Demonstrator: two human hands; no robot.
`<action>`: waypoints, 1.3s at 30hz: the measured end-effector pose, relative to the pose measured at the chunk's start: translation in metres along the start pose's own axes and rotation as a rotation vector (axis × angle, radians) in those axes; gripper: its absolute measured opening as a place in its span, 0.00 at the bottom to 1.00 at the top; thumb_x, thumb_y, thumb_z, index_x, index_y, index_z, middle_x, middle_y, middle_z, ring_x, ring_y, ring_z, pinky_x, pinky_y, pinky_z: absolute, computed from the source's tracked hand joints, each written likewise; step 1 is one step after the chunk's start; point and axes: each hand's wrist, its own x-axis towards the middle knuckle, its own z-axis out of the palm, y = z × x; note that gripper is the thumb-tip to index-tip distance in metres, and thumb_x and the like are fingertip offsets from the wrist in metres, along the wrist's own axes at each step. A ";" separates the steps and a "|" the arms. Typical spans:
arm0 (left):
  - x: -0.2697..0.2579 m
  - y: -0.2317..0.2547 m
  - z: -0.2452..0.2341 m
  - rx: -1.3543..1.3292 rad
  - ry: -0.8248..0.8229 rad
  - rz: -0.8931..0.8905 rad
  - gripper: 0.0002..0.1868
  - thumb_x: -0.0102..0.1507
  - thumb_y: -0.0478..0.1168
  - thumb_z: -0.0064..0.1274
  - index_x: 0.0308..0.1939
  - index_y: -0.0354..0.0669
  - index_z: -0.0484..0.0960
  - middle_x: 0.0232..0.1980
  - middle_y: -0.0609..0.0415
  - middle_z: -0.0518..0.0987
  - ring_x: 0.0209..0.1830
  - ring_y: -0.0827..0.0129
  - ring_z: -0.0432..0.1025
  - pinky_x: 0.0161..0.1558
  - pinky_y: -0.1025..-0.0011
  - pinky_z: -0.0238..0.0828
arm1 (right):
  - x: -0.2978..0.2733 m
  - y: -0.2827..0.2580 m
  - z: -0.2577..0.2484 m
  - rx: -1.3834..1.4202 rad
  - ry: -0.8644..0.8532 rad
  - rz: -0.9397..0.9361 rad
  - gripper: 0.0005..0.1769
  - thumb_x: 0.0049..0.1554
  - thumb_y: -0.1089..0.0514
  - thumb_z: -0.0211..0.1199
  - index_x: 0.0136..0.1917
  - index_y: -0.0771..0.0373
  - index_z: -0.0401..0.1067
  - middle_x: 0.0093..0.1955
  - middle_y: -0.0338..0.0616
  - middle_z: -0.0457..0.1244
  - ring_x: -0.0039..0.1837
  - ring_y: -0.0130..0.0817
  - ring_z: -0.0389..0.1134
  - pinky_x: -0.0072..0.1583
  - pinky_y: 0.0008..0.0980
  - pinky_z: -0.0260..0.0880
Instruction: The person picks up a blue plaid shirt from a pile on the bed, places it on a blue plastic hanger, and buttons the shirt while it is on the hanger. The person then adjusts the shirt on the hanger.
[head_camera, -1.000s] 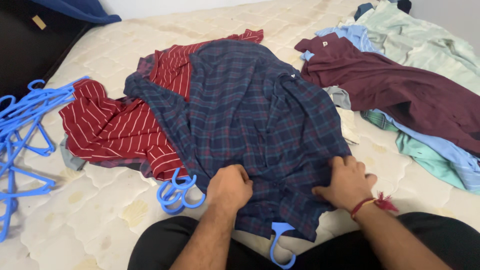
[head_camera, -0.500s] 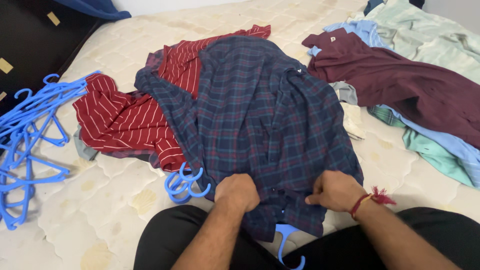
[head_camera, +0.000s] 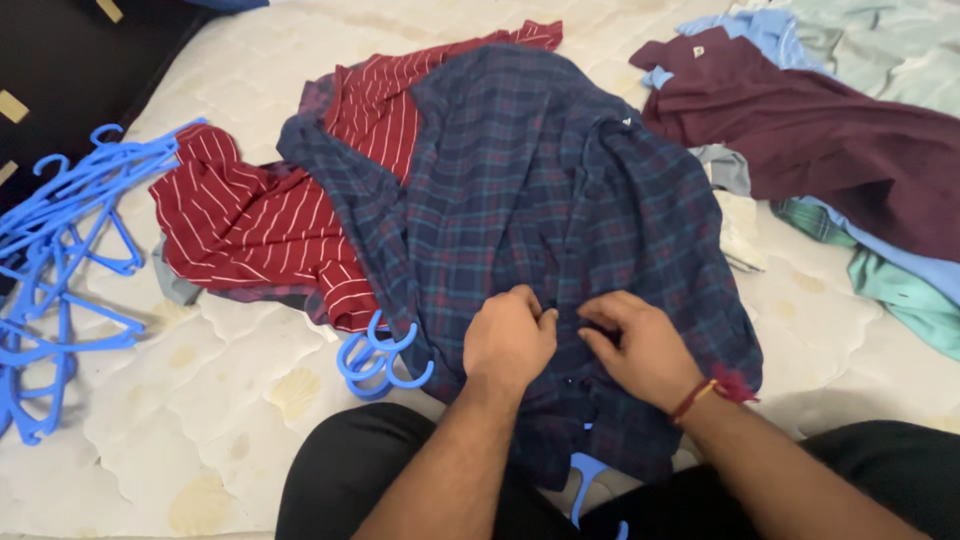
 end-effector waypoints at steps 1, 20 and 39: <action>0.003 -0.001 0.003 0.018 -0.025 -0.023 0.18 0.59 0.52 0.60 0.42 0.43 0.84 0.45 0.44 0.85 0.49 0.49 0.79 0.50 0.55 0.76 | 0.001 0.005 0.006 0.041 -0.026 -0.031 0.17 0.50 0.62 0.69 0.54 0.66 0.76 0.48 0.49 0.70 0.47 0.37 0.74 0.48 0.33 0.74; 0.018 -0.010 0.047 0.059 0.088 -0.112 0.16 0.59 0.44 0.52 0.46 0.39 0.83 0.48 0.38 0.83 0.50 0.43 0.77 0.51 0.50 0.74 | 0.012 0.026 0.031 -0.152 -0.035 0.057 0.15 0.52 0.55 0.68 0.54 0.57 0.81 0.46 0.47 0.72 0.43 0.42 0.75 0.49 0.38 0.75; 0.021 0.007 0.024 0.044 -0.024 -0.289 0.18 0.58 0.48 0.55 0.43 0.38 0.86 0.48 0.37 0.83 0.52 0.44 0.78 0.54 0.54 0.76 | 0.018 0.037 0.038 0.049 0.068 0.085 0.04 0.46 0.62 0.69 0.38 0.61 0.78 0.38 0.42 0.66 0.36 0.33 0.69 0.42 0.32 0.70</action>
